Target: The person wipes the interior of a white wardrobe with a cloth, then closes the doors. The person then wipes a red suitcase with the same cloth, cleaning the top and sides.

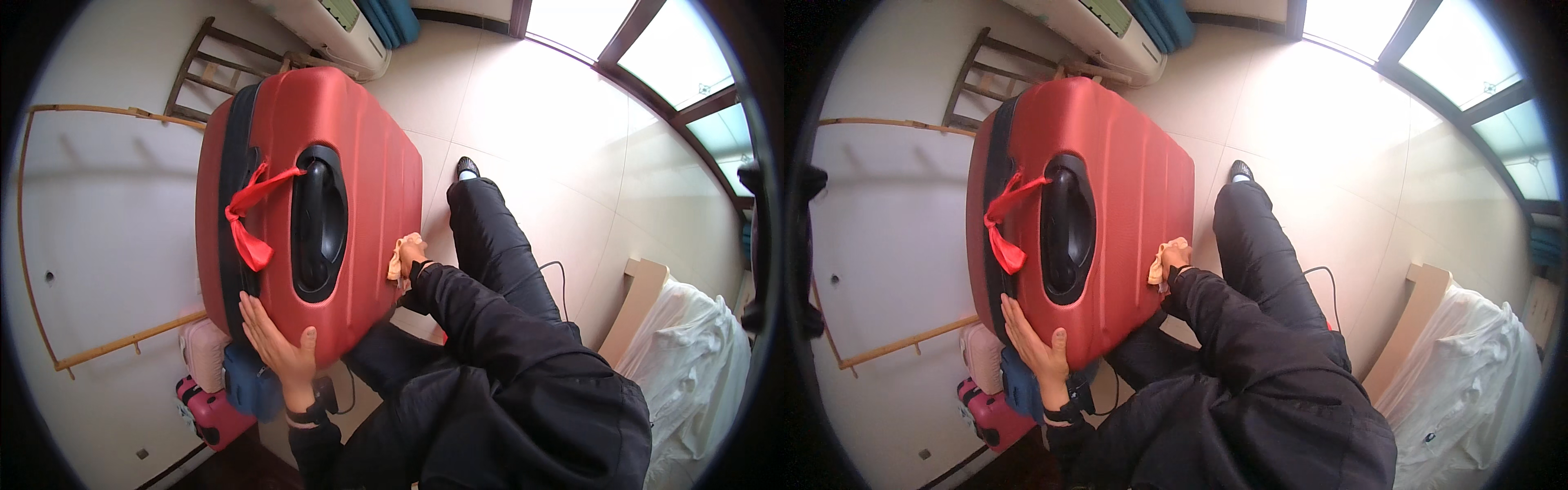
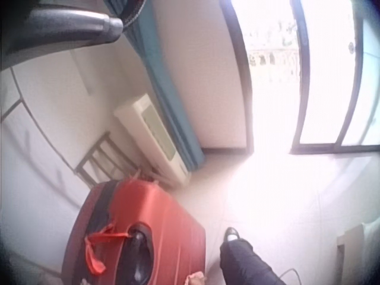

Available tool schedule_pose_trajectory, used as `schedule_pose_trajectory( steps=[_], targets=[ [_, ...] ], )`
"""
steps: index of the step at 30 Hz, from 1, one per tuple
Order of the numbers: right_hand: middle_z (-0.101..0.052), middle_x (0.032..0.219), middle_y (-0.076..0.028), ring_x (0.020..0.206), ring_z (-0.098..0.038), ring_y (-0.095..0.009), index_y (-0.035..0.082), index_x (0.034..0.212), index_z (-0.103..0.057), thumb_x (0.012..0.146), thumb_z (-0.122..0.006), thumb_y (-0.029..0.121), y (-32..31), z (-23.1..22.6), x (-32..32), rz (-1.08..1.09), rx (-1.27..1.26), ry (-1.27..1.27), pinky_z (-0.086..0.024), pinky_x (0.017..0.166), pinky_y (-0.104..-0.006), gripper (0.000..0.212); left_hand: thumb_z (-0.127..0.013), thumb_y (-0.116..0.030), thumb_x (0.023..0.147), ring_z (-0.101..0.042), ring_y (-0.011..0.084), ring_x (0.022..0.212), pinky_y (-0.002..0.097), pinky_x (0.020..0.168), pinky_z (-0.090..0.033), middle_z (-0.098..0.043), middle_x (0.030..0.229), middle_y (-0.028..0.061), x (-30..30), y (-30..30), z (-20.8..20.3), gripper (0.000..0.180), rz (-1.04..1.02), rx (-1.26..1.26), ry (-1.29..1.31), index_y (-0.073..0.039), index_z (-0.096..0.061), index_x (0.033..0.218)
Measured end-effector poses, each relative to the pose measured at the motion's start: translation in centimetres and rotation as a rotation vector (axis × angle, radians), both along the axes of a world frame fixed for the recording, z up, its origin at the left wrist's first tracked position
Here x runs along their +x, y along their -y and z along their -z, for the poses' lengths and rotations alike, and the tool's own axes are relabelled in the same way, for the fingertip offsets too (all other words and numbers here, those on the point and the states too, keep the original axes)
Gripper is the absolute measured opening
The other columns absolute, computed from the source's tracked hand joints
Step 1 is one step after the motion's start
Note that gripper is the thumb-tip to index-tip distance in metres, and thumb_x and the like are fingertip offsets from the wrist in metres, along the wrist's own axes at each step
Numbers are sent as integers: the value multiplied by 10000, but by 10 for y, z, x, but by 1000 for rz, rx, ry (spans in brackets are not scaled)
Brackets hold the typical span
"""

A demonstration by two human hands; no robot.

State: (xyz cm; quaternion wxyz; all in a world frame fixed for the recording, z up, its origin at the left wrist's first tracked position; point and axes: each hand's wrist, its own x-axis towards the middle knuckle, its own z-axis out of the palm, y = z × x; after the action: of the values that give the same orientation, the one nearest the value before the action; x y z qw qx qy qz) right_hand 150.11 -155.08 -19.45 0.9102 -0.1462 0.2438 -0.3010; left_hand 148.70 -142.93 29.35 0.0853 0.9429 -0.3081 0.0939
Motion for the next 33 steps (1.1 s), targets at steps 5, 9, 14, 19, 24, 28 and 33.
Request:
schedule_pose_trajectory(
  steps=[5,9,14,19,24,28,33],
  targets=[
    [-497,582,-40,447,-489,-189,121,794,-512,1028,-441,302,120,-120,40,23,-156,-633,-351,366,-337,305,-447,-749,866,-241,404,1465,553,1158,-185,-255,1583,219,-1,0,0,1036,4,2,8,19,-233,1527],
    [-501,602,-31,442,-458,-168,94,902,-501,1012,-461,389,238,-198,95,-111,-264,-95,-377,386,-337,317,-445,-756,863,-252,409,1459,556,1154,-193,-265,1577,224,-4,3,-4,1039,-7,-9,0,19,-244,1524],
    [-602,1161,-175,898,-627,-238,48,1307,-469,966,-533,476,263,-197,122,-102,-676,-771,-524,676,-374,551,-460,-736,867,-264,417,1451,555,1153,-194,-271,1570,236,-5,6,-9,1024,9,-22,-4,25,-251,1519],
    [-618,1194,-238,1061,-613,-426,147,1377,-435,987,-495,480,192,-192,77,33,-480,-741,-495,865,-487,516,-482,-716,865,-264,417,1450,558,1150,-195,-269,1569,238,-2,7,-12,1017,30,-17,-16,32,-251,1514],
    [-615,1178,-204,1025,-604,-368,162,1364,-427,984,-493,509,129,-182,28,-96,-485,-834,-479,849,-468,519,-497,-713,857,-255,413,1455,554,1156,-185,-264,1572,234,-4,6,-11,1026,-5,-7,-28,32,-246,1516],
    [-587,925,-131,673,-553,-225,156,1258,-467,980,-499,524,76,-174,-8,-282,-269,-869,-440,529,-355,463,-504,-712,855,-244,407,1460,552,1162,-174,-251,1580,229,-3,6,-8,1035,-17,-3,-17,27,-231,1524],
    [-561,1285,-237,1133,-610,-342,13,1358,-391,1003,-433,478,23,-208,-37,-439,30,-1026,-470,984,-438,585,-506,-727,846,-244,396,1465,547,1163,-176,-252,1583,223,1,5,-4,1049,-24,10,22,25,-235,1525]
  ],
)
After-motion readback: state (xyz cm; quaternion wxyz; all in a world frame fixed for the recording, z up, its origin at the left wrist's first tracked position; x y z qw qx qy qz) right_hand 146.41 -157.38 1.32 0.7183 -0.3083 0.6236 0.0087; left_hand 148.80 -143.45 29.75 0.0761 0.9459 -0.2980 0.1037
